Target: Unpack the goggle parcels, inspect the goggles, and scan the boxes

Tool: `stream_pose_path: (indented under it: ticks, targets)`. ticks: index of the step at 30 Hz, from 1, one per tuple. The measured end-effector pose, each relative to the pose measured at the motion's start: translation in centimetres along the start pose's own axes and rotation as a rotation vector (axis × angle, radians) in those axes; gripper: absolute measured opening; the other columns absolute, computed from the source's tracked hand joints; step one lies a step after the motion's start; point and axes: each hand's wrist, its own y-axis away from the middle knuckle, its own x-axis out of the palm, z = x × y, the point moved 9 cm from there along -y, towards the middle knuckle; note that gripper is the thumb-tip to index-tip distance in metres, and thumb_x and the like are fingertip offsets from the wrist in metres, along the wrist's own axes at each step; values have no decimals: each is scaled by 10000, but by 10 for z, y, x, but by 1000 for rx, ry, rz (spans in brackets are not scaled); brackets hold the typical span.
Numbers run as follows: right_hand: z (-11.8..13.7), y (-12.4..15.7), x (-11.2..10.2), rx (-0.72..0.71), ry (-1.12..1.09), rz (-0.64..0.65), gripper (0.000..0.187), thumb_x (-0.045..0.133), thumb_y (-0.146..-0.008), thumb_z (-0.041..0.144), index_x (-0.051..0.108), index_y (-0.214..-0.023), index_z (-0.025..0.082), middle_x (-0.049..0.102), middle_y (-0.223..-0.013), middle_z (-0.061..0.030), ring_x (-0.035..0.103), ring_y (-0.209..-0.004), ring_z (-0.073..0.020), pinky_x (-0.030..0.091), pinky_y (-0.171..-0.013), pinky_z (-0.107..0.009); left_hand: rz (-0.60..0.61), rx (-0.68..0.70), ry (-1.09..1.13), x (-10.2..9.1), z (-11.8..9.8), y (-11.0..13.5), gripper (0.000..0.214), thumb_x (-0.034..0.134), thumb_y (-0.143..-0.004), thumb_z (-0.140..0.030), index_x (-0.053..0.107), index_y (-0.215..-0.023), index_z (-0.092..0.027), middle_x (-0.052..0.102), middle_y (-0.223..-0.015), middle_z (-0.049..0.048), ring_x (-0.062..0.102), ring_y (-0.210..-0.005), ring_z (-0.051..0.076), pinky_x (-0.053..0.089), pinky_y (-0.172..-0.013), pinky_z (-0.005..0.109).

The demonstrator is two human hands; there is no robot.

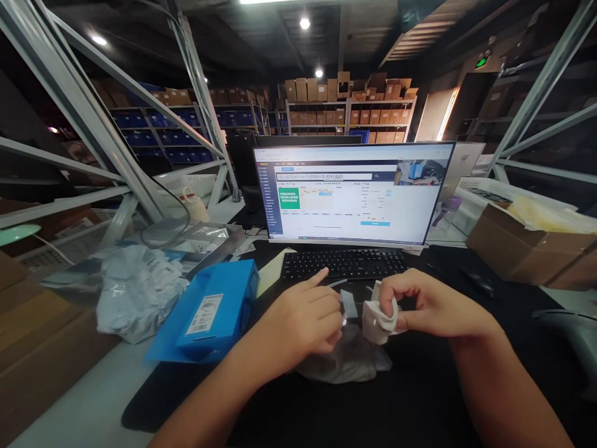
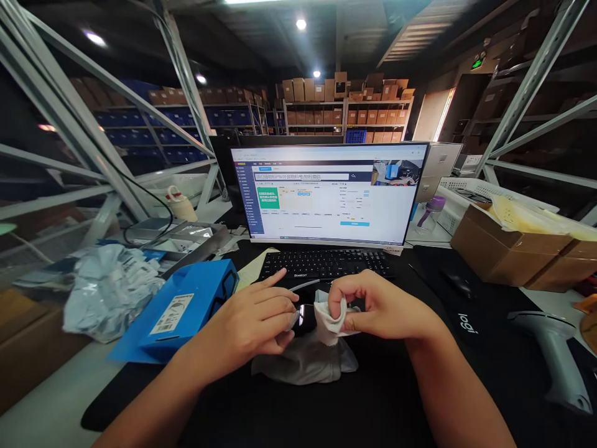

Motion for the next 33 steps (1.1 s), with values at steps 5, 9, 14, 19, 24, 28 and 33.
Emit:
stream_pose_path:
  ticks: [5, 9, 14, 19, 24, 28, 33]
  targets:
    - [8, -9, 21, 16, 85, -242, 77, 687, -846, 181, 611, -844, 188, 643, -758, 18, 555, -670, -115, 412, -626, -223, 40, 26, -59, 13, -3, 0, 172, 565, -915, -109, 611, -761, -169, 664, -764, -2, 660, -842, 149, 417, -1188, 475]
    - [5, -15, 30, 28, 122, -265, 66, 656, -863, 179, 619, -912, 206, 646, -774, 37, 553, -634, -97, 398, -597, -207, 11, 36, -79, 18, -2, 2, 95, 606, -892, -126, 626, -814, -176, 694, -827, 5, 668, -872, 162, 434, -1175, 480]
    - [-3, -9, 12, -8, -19, -17, 174, 768, -778, 204, 599, -759, 168, 589, -667, 37, 496, -587, -85, 366, -552, -198, 16, 22, -40, 10, 0, 3, 112, 576, -914, -112, 623, -845, -186, 717, -855, -12, 688, -1035, 160, 371, -1224, 463]
    - [3, -3, -2, -96, -35, 28, 259, 781, -789, 240, 569, -663, 160, 578, -642, 23, 497, -607, -91, 393, -591, -213, -36, -14, -24, -3, 3, 4, 116, 577, -898, -85, 626, -850, -180, 718, -847, -8, 698, -1017, 152, 417, -1197, 442]
    - [3, -14, 20, -19, 103, -158, 133, 679, -783, 95, 593, -721, 175, 633, -696, 31, 535, -629, -93, 382, -590, -201, 15, 41, -126, 18, 0, 2, 159, 564, -898, -73, 605, -783, -174, 674, -754, -5, 703, -946, 174, 388, -1208, 501]
    - [0, -21, 24, -15, 176, -259, 151, 618, -755, 34, 598, -731, 182, 603, -673, 54, 494, -607, -78, 348, -575, -195, 12, 55, -194, 22, 0, 0, 138, 564, -908, -76, 619, -831, -176, 692, -799, 8, 701, -920, 174, 406, -1192, 511]
    - [-8, -18, -1, -73, -124, -187, 212, 757, -753, 188, 560, -680, 164, 551, -660, 32, 464, -591, -79, 360, -548, -197, -24, -45, -102, 5, 7, -1, 120, 583, -894, -95, 622, -826, -185, 701, -804, -11, 708, -953, 154, 388, -1210, 473]
